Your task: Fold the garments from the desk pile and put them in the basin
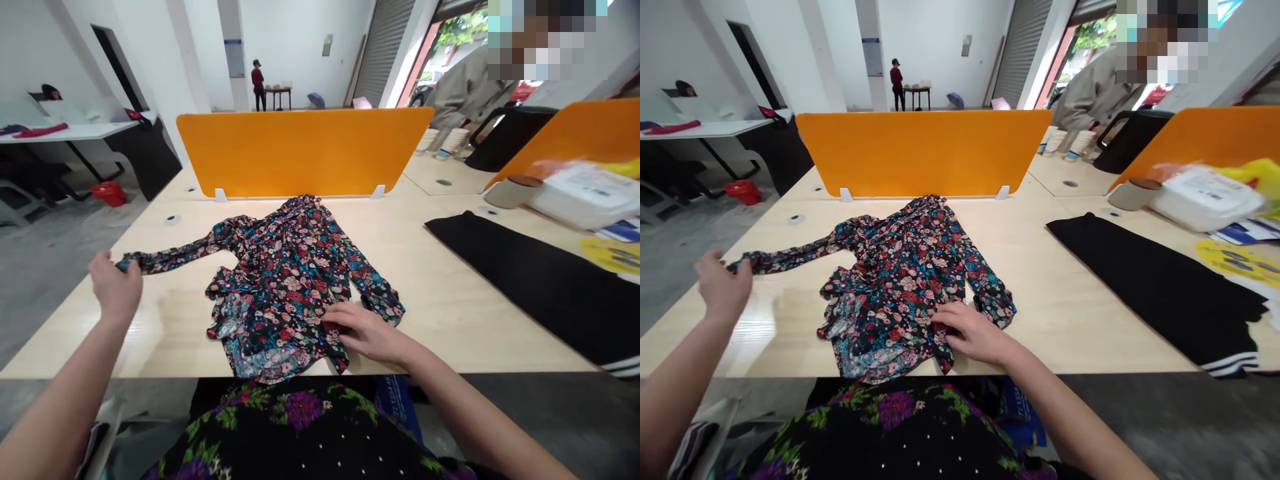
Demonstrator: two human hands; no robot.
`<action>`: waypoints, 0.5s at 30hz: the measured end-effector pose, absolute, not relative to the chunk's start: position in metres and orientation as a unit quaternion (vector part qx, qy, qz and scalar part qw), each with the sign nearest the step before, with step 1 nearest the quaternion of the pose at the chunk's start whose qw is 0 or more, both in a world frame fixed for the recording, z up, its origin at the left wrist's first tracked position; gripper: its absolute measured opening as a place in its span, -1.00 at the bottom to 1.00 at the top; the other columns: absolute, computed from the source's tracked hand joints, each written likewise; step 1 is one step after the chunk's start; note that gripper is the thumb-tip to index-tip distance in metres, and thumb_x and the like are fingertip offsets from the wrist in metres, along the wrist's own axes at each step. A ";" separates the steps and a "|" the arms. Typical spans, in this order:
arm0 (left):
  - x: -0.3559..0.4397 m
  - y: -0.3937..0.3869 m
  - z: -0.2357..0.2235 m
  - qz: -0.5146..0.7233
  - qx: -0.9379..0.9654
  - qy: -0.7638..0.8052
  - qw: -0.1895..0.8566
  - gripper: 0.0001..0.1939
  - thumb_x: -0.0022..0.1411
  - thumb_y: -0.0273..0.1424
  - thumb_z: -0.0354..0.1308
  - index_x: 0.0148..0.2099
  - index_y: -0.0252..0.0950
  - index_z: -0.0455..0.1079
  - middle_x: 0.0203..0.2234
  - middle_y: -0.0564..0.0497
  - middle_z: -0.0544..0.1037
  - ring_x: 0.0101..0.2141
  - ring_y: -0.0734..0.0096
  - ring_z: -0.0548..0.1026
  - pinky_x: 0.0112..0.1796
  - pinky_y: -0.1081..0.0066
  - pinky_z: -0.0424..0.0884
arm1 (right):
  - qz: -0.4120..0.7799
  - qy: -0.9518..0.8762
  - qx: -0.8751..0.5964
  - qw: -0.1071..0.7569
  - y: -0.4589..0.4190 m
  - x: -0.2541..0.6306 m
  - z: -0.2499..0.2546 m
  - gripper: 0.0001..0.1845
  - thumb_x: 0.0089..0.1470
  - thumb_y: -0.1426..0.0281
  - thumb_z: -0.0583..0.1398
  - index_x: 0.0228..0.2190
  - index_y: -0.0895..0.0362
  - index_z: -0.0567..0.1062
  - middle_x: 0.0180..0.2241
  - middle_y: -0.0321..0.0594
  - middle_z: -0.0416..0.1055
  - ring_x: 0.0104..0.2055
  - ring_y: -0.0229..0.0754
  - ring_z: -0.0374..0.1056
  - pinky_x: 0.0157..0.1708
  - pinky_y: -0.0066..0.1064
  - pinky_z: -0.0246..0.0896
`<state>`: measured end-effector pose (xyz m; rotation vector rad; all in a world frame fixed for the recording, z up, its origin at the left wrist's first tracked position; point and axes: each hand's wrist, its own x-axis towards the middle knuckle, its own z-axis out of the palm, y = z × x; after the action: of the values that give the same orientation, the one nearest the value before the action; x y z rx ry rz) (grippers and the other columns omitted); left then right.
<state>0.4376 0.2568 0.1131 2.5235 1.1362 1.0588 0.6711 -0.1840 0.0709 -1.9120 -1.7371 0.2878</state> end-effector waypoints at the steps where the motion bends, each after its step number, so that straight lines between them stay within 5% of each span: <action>1: 0.436 0.242 0.104 0.349 0.862 0.361 0.076 -0.53 0.27 -0.24 -0.07 0.16 -0.34 0.06 0.06 -0.26 0.28 0.16 -0.07 0.18 0.15 -0.14 0.11 | 0.093 -0.640 -0.706 0.288 -0.183 0.666 0.069 -0.62 0.16 0.45 0.15 0.03 0.07 0.42 0.02 -0.07 0.38 0.07 -0.06 0.28 0.02 -0.18 0.24; 6: 0.462 0.185 0.060 0.232 0.950 0.197 0.068 -0.52 0.29 -0.18 -0.09 0.18 -0.31 0.14 0.15 -0.26 0.28 0.21 0.01 0.17 0.20 0.05 0.13 | 0.013 -0.618 -0.739 0.270 -0.166 0.643 0.053 -0.56 0.17 0.30 0.21 0.07 0.11 0.37 0.01 0.00 0.39 0.04 0.02 0.27 -0.01 -0.09 0.21; 10: 0.493 0.182 0.054 0.158 0.956 0.214 0.121 -0.69 0.22 -0.26 -0.06 -0.09 -0.33 0.32 -0.14 -0.25 0.46 0.02 0.02 0.36 0.07 0.08 0.29 | -0.024 -0.591 -0.784 0.187 -0.153 0.636 0.042 -0.81 0.20 0.48 0.12 -0.16 0.12 0.47 -0.23 -0.11 0.45 -0.13 -0.03 0.27 -0.14 -0.16 0.16; 15: 0.483 0.153 0.081 0.276 0.906 0.222 0.232 -0.78 0.28 -0.25 -0.08 -0.15 -0.25 0.29 -0.27 -0.04 0.48 -0.25 0.31 0.46 -0.18 0.34 0.40 | -0.033 -0.583 -0.774 0.244 -0.158 0.639 0.037 -0.89 0.19 0.51 0.11 -0.26 0.13 0.43 -0.23 -0.13 0.44 -0.15 -0.08 0.25 -0.16 -0.24 0.14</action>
<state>0.4828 0.1525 0.0811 2.4899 0.6100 0.7586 0.6390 -0.1579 0.0372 -2.1152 -1.5931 -0.0915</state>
